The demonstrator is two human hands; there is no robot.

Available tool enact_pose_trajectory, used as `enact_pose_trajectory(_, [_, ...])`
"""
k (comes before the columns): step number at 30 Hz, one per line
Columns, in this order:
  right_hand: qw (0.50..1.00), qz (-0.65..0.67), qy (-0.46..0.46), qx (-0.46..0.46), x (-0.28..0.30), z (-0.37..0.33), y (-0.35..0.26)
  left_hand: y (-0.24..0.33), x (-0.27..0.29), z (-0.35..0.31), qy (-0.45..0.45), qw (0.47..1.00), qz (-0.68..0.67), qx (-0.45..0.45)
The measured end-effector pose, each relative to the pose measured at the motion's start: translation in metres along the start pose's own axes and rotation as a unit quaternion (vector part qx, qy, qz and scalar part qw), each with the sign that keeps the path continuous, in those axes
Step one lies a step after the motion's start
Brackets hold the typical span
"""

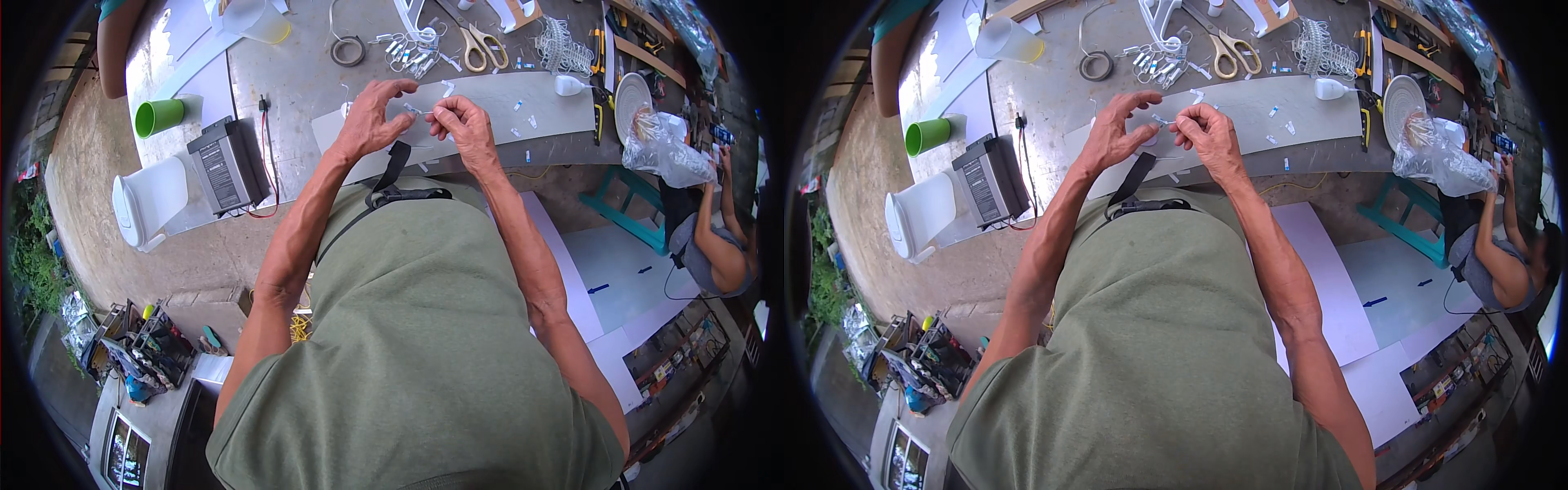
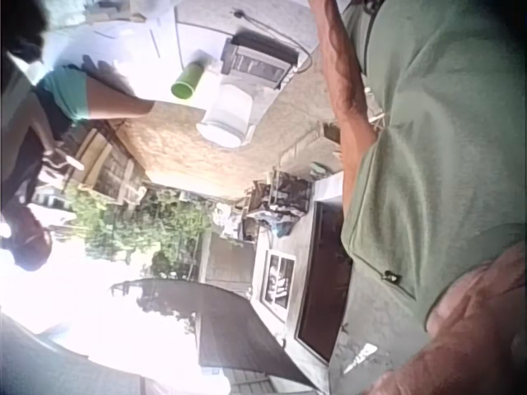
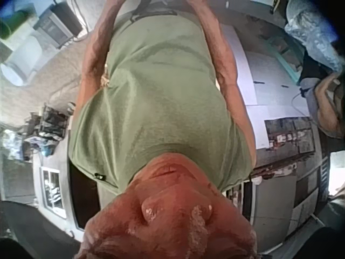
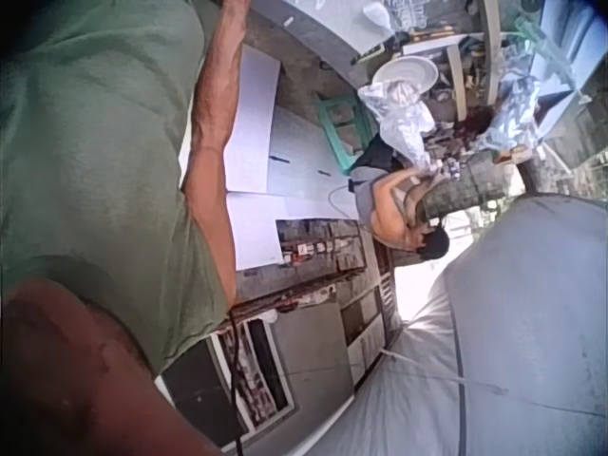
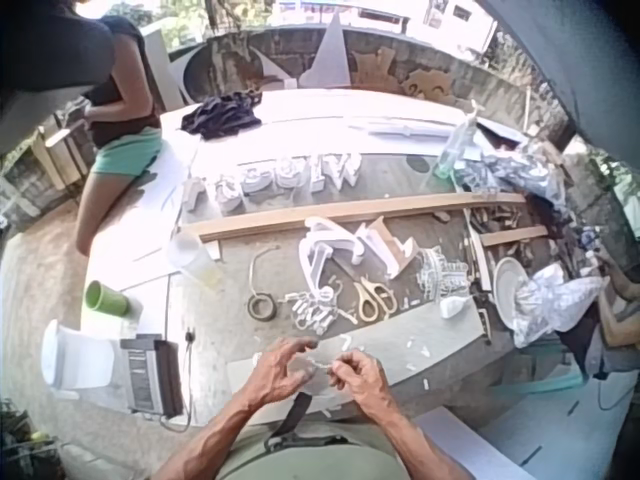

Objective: Assembling small LED modules and wiring into sign components on a workbench.

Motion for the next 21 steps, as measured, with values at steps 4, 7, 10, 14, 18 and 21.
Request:
enact_pose_trajectory(4, [1.000, -0.010, -0.007, -0.002, 0.001, 0.003, 0.000, 0.009, -0.010, 0.000, -0.035, 0.998, -0.031, -0.037])
enact_pose_trajectory(7, [1.000, -0.017, -0.003, -0.009, 0.002, 0.002, 0.001, 0.001, -0.012, 0.002, -0.045, 0.999, -0.028, 0.009])
enact_pose_trajectory(10, [0.995, -0.093, 0.036, 0.019, 0.001, -0.006, -0.012, -0.006, -0.012, 0.001, -0.038, 0.999, -0.020, 0.034])
enact_pose_trajectory(14, [0.942, -0.274, 0.041, 0.187, -0.005, -0.013, -0.039, -0.005, -0.014, 0.001, -0.035, 0.999, -0.002, 0.027])
enact_pose_trajectory(18, [0.911, -0.352, 0.032, 0.212, -0.010, -0.015, -0.040, -0.006, -0.014, 0.001, -0.031, 0.999, -0.007, 0.029])
enact_pose_trajectory(21, [0.904, -0.362, 0.035, 0.224, -0.010, -0.014, -0.038, -0.007, -0.015, 0.001, -0.036, 0.999, 0.003, 0.034])
Point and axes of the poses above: each hand's wrist, its own z-axis towards the middle knuckle, its own x-axis out of the back of the hand, y = z × x, the point moved 7 cm from there along z, towards the middle knuckle, and after that the axes turned 2 degrees about -z, right-handed, at the moved point
